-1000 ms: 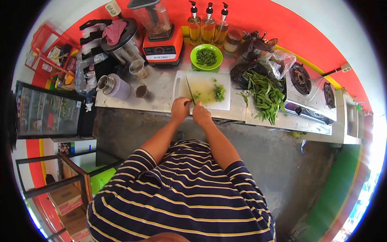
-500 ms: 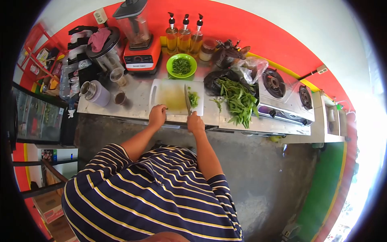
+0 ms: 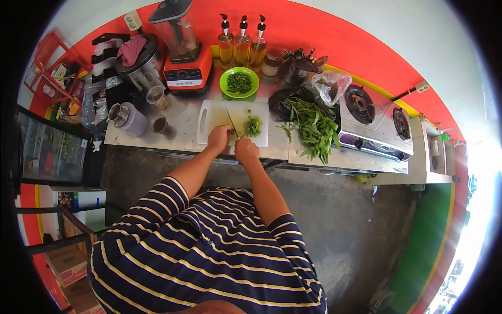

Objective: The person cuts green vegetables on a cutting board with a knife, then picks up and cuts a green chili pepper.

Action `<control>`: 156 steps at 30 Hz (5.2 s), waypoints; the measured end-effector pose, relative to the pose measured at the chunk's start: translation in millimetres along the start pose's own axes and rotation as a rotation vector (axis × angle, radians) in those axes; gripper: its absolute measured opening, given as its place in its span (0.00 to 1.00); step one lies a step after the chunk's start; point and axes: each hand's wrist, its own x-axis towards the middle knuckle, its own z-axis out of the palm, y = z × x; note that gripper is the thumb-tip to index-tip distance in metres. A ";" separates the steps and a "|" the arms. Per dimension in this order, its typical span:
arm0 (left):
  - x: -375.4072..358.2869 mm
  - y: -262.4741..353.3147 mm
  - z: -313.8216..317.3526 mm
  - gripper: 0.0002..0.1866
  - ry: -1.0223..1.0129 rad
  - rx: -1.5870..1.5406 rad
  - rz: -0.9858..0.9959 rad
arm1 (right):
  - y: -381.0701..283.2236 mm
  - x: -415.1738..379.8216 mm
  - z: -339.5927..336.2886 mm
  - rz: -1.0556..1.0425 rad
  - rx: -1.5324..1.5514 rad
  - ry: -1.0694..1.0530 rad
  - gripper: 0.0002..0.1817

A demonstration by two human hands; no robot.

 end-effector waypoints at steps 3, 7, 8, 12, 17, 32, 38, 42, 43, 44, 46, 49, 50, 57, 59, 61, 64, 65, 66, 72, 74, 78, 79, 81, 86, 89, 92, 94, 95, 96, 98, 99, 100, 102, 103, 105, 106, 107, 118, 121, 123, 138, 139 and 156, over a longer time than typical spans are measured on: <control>-2.6 6.7 -1.4 0.06 0.038 -0.024 -0.051 | -9.2 -7.6 14.5 0.019 -0.067 -0.039 0.16; -3.4 7.8 0.6 0.07 0.015 0.004 -0.075 | -12.4 -11.8 24.5 0.009 -0.172 -0.027 0.14; -4.2 9.4 0.5 0.07 0.010 0.006 -0.072 | -13.0 -12.3 25.0 0.021 -0.175 -0.036 0.14; -10.6 14.5 4.3 0.06 0.120 0.003 -0.135 | -17.7 -1.0 21.3 0.001 -0.184 -0.059 0.16; -11.8 8.2 10.3 0.06 0.127 -0.008 -0.120 | -24.9 -10.3 10.2 0.012 -0.219 -0.117 0.17; -27.2 -0.4 5.0 0.07 0.127 -0.040 0.093 | -14.8 -11.5 35.7 0.014 -0.218 -0.028 0.13; -27.1 7.0 2.3 0.06 0.128 -0.087 -0.006 | -15.2 -6.5 30.0 0.018 -0.172 -0.049 0.14; -31.5 9.8 2.5 0.05 0.182 -0.141 -0.069 | -18.5 -20.9 27.9 0.060 -0.161 -0.087 0.14; -33.3 9.4 2.6 0.05 0.192 -0.121 -0.053 | -18.1 -19.8 27.1 0.059 -0.169 -0.088 0.14; -34.1 8.6 2.6 0.05 0.194 -0.126 -0.057 | -17.9 -17.1 26.1 0.050 -0.176 -0.086 0.15; -34.7 4.7 2.9 0.06 0.168 -0.140 -0.038 | -17.4 -16.0 20.6 0.042 -0.184 -0.084 0.15; -36.3 -7.6 8.2 0.07 0.200 -0.164 0.070 | -21.2 -17.4 8.2 0.013 -0.221 -0.121 0.17; -38.1 -12.3 11.6 0.07 0.202 -0.162 0.067 | -23.6 -23.1 6.7 0.029 -0.242 -0.151 0.18; -38.8 -4.7 3.8 0.05 0.164 -0.204 -0.073 | -16.9 -9.4 27.8 0.072 -0.152 -0.104 0.20; -39.0 -5.7 -0.1 0.05 0.144 -0.250 -0.135 | -25.1 -12.4 11.1 0.046 -0.193 -0.125 0.20; -38.8 -10.9 -0.5 0.05 0.108 -0.223 -0.090 | -29.0 -17.8 7.0 0.025 -0.228 -0.147 0.20; -37.5 -15.4 3.8 0.06 0.114 -0.216 -0.073 | -28.5 -24.3 16.3 0.050 -0.228 -0.160 0.19; -36.9 -16.8 5.4 0.06 0.111 -0.213 -0.069 | -26.1 -23.2 22.3 0.057 -0.213 -0.166 0.19; -37.3 -17.6 6.3 0.06 0.136 -0.207 -0.057 | -26.3 -23.9 23.5 0.064 -0.198 -0.174 0.18; -43.6 -21.8 2.2 0.06 0.171 -0.220 0.029 | -41.8 -23.4 -4.1 0.058 -0.222 -0.186 0.18; -41.7 -22.5 2.4 0.06 0.182 -0.284 0.043 | -37.5 -25.1 10.6 0.069 -0.219 -0.175 0.18; -40.5 -19.9 1.9 0.06 0.192 -0.276 0.002 | -29.9 -18.0 22.7 0.117 -0.138 -0.144 0.17; -39.8 -18.6 -1.3 0.06 0.167 -0.301 -0.036 | -30.4 -15.1 18.5 0.114 -0.142 -0.143 0.17; -39.3 -18.5 -6.7 0.05 0.118 -0.305 -0.073 | -33.7 -11.4 7.7 0.095 -0.176 -0.188 0.18; -39.3 -28.3 -2.4 0.05 0.069 -0.303 -0.074 | -36.4 -26.8 16.3 0.104 -0.163 -0.193 0.17; -39.6 -30.1 9.1 0.04 0.149 -0.280 -0.018 | -26.6 -15.2 26.3 0.077 -0.178 -0.147 0.17; -38.4 -15.8 -13.5 0.07 0.001 -0.103 0.055 | -27.1 -13.4 18.4 0.032 -0.201 -0.152 0.17; -39.3 -15.0 -24.1 0.09 -0.065 -0.025 0.109 | -31.5 -9.5 14.1 -0.004 -0.262 -0.122 0.16; -40.5 -14.8 -29.1 0.11 -0.137 0.045 0.158 | -31.6 -11.8 13.3 -0.008 -0.253 -0.116 0.16; -42.6 -13.5 -34.3 0.11 -0.136 0.051 0.159 | -29.5 -14.9 14.6 0.009 -0.240 -0.120 0.16; -50.0 -10.4 -42.0 0.19 -0.206 0.154 0.152 | -23.7 -23.8 19.3 0.024 -0.228 -0.135 0.16; -51.6 -7.0 -47.0 0.19 -0.207 0.155 0.147 | -20.2 -27.3 21.8 0.019 -0.250 -0.141 0.15; -52.7 -3.5 -52.2 0.24 -0.271 0.219 0.140 | -17.7 -28.5 22.8 0.013 -0.273 -0.147 0.14; -54.6 3.9 -61.9 0.29 -0.332 0.283 0.121 | -14.9 -21.2 25.0 0.007 -0.273 -0.116 0.14; -53.1 7.8 -65.4 0.32 -0.396 0.335 0.104 | -14.8 -15.2 25.4 0.007 -0.269 -0.079 0.13; -52.0 12.4 -69.2 0.35 -0.461 0.388 0.074 | -18.9 -2.3 19.7 -0.011 -0.286 -0.104 0.15; -51.1 13.7 -70.1 0.36 -0.495 0.408 0.068 | -23.6 -1.0 14.5 -0.023 -0.302 -0.123 0.18; -52.3 12.4 -71.7 0.38 -0.532 0.430 0.063 | -27.5 -5.2 11.5 -0.031 -0.298 -0.131 0.18; -60.7 7.2 -58.6 0.33 -0.398 0.389 0.063 | -14.4 7.9 23.1 -0.049 -0.183 -0.172 0.14; -60.3 4.4 -59.9 0.31 -0.349 0.379 0.096 | -6.2 8.9 21.8 -0.044 -0.163 -0.160 0.15; -63.1 5.2 -55.4 0.29 -0.304 0.360 0.100 | 4.2 3.3 20.0 -0.024 -0.153 -0.147 0.15; -38.1 -6.1 -27.8 0.04 -0.105 0.199 0.180 | 55.4 -3.5 -9.7 0.065 -0.031 0.086 0.16; -39.1 -6.2 -25.7 0.03 -0.076 0.142 0.090 | 55.5 -5.7 -13.3 0.030 -0.043 0.089 0.15; 8.1 1.0 -42.0 0.08 -0.372 0.124 -0.013 | 56.8 -9.9 -7.7 -0.033 -0.124 0.015 0.15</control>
